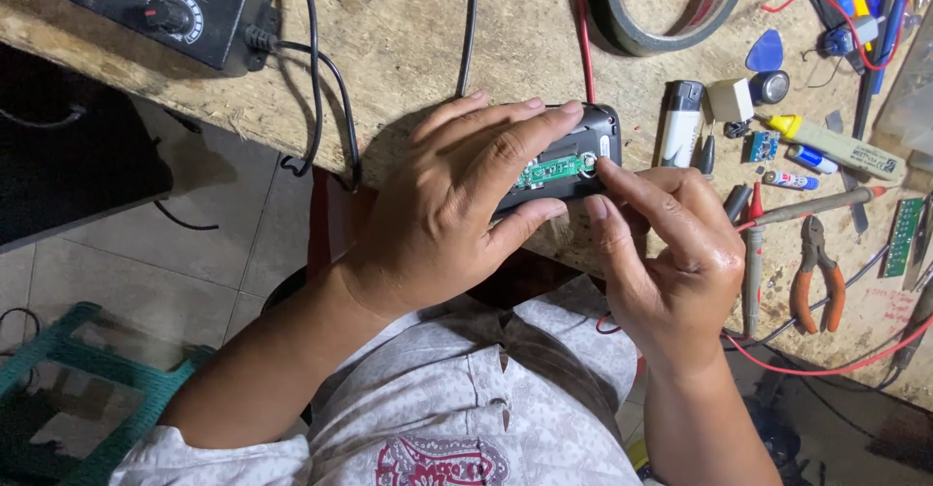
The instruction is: Assembling and testing a small electronic device by soldering wires to a PCB and checking connections with a multimeter.
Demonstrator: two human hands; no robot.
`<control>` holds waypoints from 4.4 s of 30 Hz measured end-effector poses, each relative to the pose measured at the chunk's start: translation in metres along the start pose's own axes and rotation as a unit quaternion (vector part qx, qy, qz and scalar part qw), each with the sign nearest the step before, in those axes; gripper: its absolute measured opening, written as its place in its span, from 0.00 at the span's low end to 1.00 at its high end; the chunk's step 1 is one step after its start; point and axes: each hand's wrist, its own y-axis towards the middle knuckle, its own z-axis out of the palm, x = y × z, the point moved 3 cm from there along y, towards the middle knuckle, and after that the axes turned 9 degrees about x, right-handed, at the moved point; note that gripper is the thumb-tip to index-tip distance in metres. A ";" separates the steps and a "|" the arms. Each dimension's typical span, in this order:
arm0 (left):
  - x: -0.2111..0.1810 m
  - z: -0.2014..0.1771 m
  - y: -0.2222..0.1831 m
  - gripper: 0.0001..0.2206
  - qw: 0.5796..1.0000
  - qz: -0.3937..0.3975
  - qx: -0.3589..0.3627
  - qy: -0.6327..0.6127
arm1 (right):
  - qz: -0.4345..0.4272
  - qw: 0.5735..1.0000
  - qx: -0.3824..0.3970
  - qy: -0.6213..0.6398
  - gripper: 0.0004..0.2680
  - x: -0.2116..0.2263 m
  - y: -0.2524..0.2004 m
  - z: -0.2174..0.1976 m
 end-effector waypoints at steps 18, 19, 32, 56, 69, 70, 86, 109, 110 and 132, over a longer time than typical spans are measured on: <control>-0.001 -0.010 -0.009 0.43 0.997 -0.045 0.047 0.038 | -0.102 0.989 0.091 -0.050 0.24 -0.015 0.011 -0.035; -0.004 -0.012 -0.008 0.43 0.997 -0.043 0.041 0.046 | -0.111 0.989 0.087 -0.050 0.24 -0.012 0.013 -0.035; -0.062 -0.074 0.018 0.36 0.950 -0.119 -0.054 -0.283 | -0.108 0.987 0.001 0.123 0.16 0.019 -0.007 -0.048; -0.069 -0.041 -0.003 0.36 0.836 -0.119 -0.095 -0.528 | -0.152 0.980 0.000 0.129 0.19 0.036 -0.048 -0.033; -0.074 -0.018 0.005 0.46 0.734 -0.097 -0.045 -0.670 | -0.176 0.943 -0.264 0.098 0.06 0.008 -0.062 -0.059; -0.073 -0.017 0.005 0.46 0.733 -0.098 -0.044 -0.671 | -0.174 0.943 -0.265 0.098 0.06 0.009 -0.062 -0.061; -0.071 -0.014 0.004 0.39 0.751 -0.036 -0.001 -0.660 | -0.341 0.902 -0.250 -0.086 0.03 0.014 -0.070 -0.065; -0.056 -0.017 0.009 0.43 0.696 -0.004 0.000 -0.718 | -0.268 0.934 -0.224 0.072 0.05 0.012 -0.071 -0.039; -0.056 -0.017 0.008 0.44 0.696 -0.005 0.001 -0.718 | -0.267 0.935 -0.219 0.079 0.05 0.013 -0.073 -0.039; -0.076 -0.004 0.029 0.41 0.665 -0.096 -0.066 -0.738 | -0.319 0.920 -0.228 -0.006 0.09 0.010 -0.064 -0.029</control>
